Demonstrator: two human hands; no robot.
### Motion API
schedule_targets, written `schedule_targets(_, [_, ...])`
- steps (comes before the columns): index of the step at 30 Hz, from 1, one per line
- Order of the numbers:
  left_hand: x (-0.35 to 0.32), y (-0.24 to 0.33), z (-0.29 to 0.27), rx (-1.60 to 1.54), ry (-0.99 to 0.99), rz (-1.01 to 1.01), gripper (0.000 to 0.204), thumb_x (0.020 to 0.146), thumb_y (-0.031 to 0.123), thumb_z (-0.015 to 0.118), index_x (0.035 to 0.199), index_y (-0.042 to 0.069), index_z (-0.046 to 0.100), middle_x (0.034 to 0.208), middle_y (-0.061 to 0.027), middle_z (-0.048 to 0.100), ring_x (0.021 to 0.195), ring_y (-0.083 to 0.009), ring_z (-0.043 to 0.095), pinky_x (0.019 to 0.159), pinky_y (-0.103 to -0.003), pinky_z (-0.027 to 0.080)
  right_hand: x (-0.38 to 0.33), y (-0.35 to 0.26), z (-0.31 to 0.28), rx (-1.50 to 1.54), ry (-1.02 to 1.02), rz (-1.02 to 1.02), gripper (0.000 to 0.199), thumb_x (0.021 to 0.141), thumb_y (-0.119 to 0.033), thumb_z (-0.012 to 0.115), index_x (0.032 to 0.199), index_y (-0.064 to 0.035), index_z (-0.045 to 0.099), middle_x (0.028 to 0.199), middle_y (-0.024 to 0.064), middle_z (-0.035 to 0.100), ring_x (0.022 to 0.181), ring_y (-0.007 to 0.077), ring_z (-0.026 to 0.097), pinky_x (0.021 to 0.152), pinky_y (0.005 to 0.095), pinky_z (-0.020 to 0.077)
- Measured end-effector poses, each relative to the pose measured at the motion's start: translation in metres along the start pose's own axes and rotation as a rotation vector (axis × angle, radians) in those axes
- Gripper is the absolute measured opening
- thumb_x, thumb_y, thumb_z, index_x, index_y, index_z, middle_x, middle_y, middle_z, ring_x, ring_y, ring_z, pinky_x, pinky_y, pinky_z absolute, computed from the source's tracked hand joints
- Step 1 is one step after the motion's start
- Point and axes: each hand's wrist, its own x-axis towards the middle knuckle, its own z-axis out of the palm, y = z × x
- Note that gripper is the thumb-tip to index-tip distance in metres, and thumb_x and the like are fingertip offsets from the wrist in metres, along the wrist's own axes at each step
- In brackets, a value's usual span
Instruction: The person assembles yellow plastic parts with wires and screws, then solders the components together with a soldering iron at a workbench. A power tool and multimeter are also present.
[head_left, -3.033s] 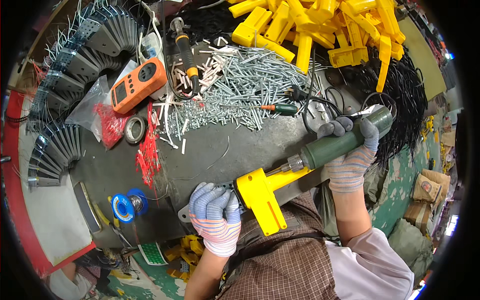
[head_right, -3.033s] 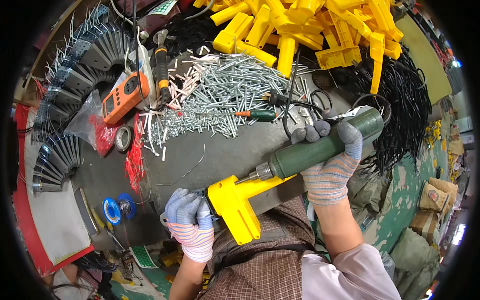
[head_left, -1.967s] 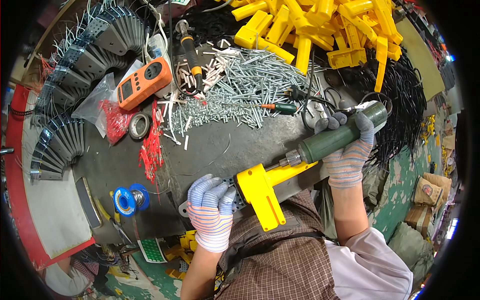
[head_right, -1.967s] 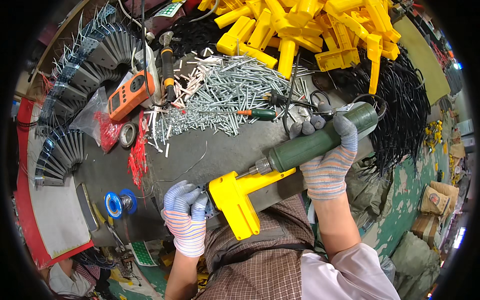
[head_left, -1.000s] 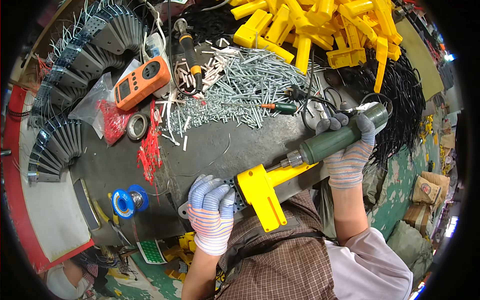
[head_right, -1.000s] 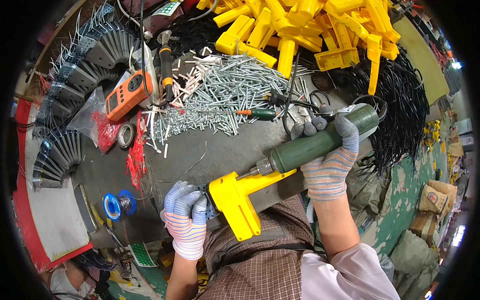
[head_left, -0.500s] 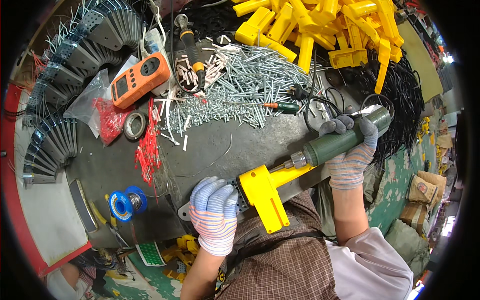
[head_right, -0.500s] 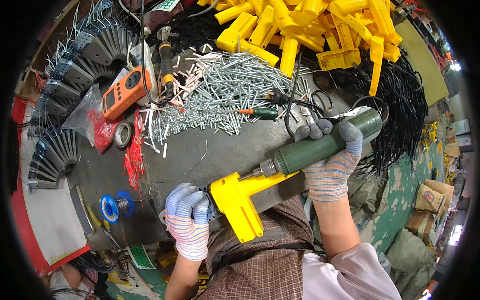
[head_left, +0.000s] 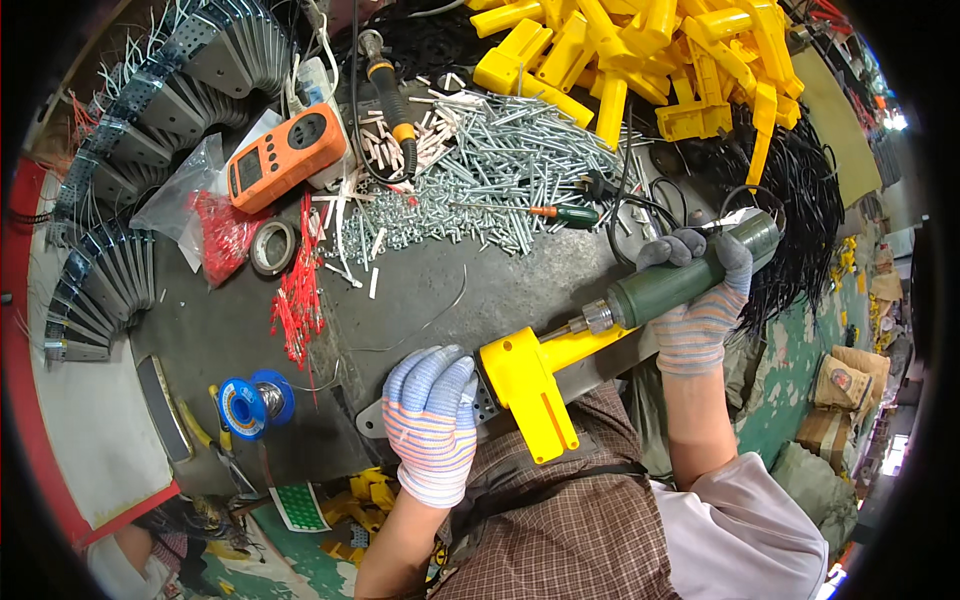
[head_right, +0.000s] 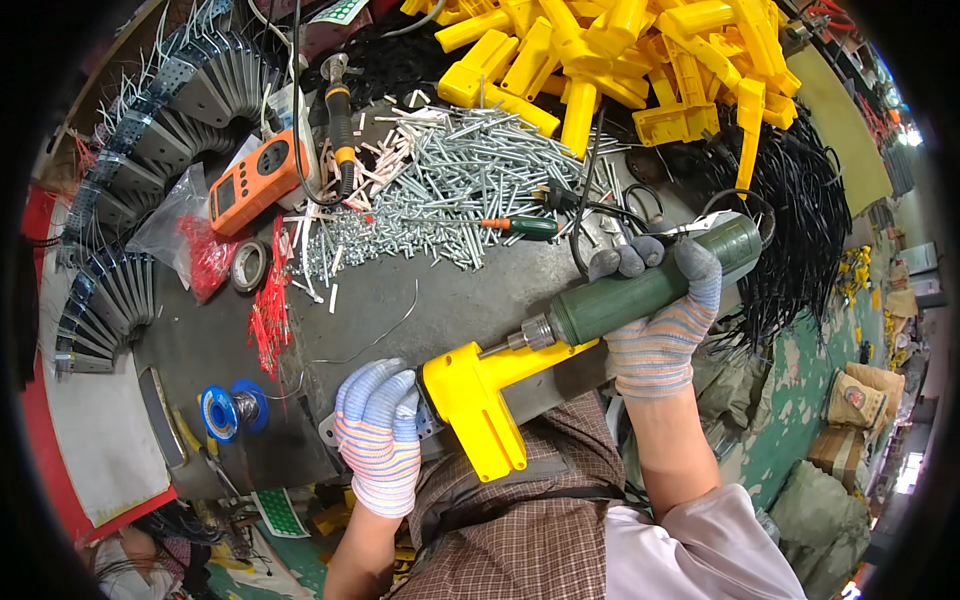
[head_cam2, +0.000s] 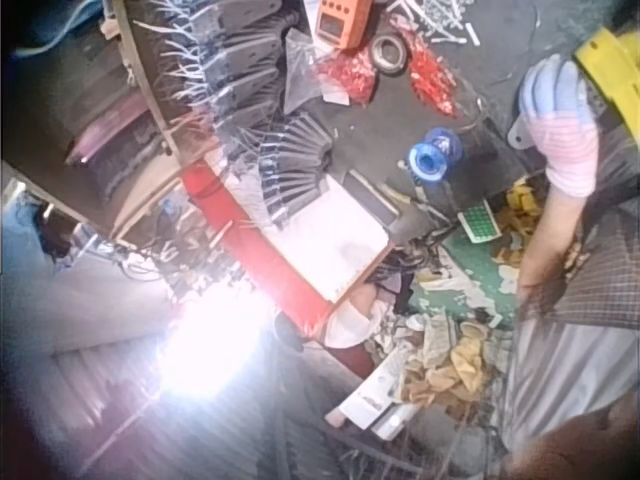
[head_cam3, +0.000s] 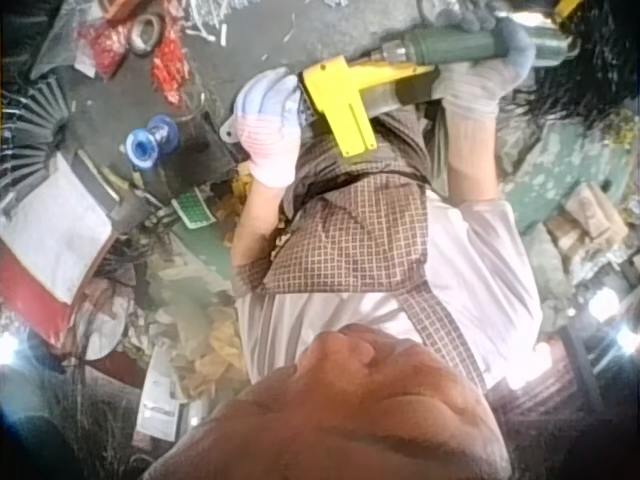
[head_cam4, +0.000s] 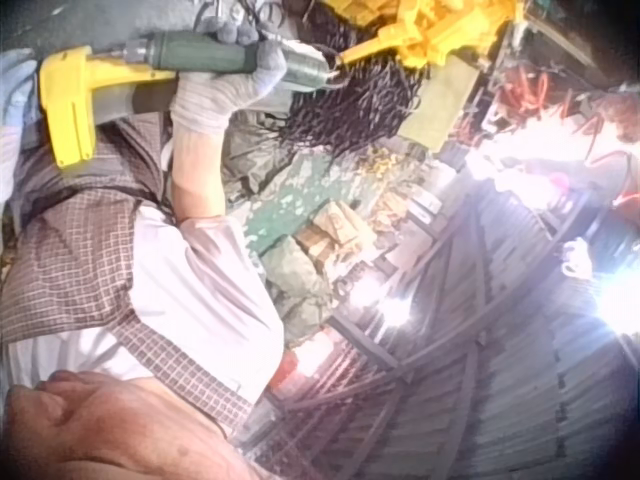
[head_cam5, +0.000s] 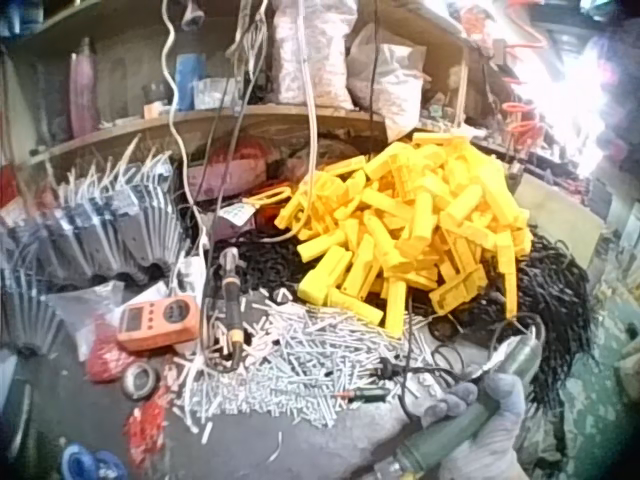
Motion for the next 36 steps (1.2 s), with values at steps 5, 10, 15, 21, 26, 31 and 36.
schedule_targets(5, [0.001,-0.002,0.000,-0.034,-0.025,-0.010,0.015,0.082,0.010,0.065,0.097,0.009,0.067,0.106,-0.0086,0.064,0.101,-0.0302,0.059,0.089,-0.042,0.048,-0.004,-0.001,0.007,-0.041,-0.027,-0.012,0.026,0.078,-0.020,0.067,0.098,-0.0058,0.060,0.074,0.0036,0.057,0.066,0.0196,0.057,0.078,0.0413,0.0509])
schedule_targets(10, [-0.021,0.003,-0.010,-0.036,0.053,-0.017,0.018,0.090,0.020,0.061,0.105,0.010,0.061,0.111,-0.0140,0.058,0.108,-0.0357,0.057,0.097,-0.052,0.044,-0.026,-0.019,0.003,-0.037,-0.032,-0.036,0.041,0.080,-0.023,0.065,0.114,-0.0024,0.056,0.074,0.0039,0.057,0.068,0.0198,0.058,0.080,0.0415,0.0497])
schedule_targets(15, [-0.028,0.006,0.000,0.141,-0.027,0.103,0.021,0.091,0.030,0.059,0.103,0.014,0.059,0.113,-0.0110,0.057,0.111,-0.0363,0.053,0.103,-0.059,0.036,-0.038,-0.014,0.001,-0.066,-0.001,-0.042,0.043,0.080,-0.020,0.066,0.116,0.0000,0.054,0.073,0.0036,0.053,0.067,0.0177,0.054,0.077,0.0367,0.0489])
schedule_targets(21, [-0.029,0.004,0.005,0.211,-0.008,0.108,0.021,0.092,0.036,0.057,0.098,0.016,0.056,0.115,-0.0092,0.056,0.114,-0.0348,0.049,0.104,-0.058,0.035,-0.033,-0.011,-0.011,-0.024,0.078,-0.004,0.033,0.082,-0.021,0.064,0.109,-0.0044,0.055,0.072,0.0035,0.057,0.067,0.0193,0.056,0.076,0.0411,0.0472])
schedule_targets(26, [-0.007,0.013,-0.021,0.141,-0.161,0.056,0.017,0.087,0.025,0.062,0.101,0.015,0.059,0.112,-0.0095,0.059,0.110,-0.0341,0.051,0.099,-0.051,0.040,-0.038,-0.010,-0.002,-0.042,0.134,-0.027,0.037,0.082,-0.020,0.064,0.113,-0.0038,0.055,0.073,0.0025,0.058,0.068,0.0187,0.058,0.076,0.0406,0.0478])
schedule_targets(31, [0.055,-0.017,-0.027,0.251,0.006,0.007,0.016,0.086,0.009,0.061,0.100,0.003,0.065,0.096,-0.0138,0.065,0.091,-0.0305,0.061,0.085,-0.039,0.047,-0.040,-0.008,-0.003,-0.024,0.074,-0.004,0.042,0.079,-0.017,0.066,0.117,-0.0020,0.055,0.074,0.0060,0.055,0.067,0.0205,0.057,0.078,0.0393,0.0516])
schedule_targets(36, [0.087,-0.062,-0.008,0.546,-0.066,-0.008,0.016,0.085,0.015,0.064,0.100,0.008,0.066,0.093,-0.0127,0.064,0.088,-0.0327,0.060,0.080,-0.043,0.046,-0.036,-0.009,-0.003,-0.033,0.077,0.029,0.040,0.079,-0.017,0.066,0.116,-0.0037,0.056,0.075,0.0069,0.058,0.068,0.0209,0.058,0.079,0.0389,0.0526])
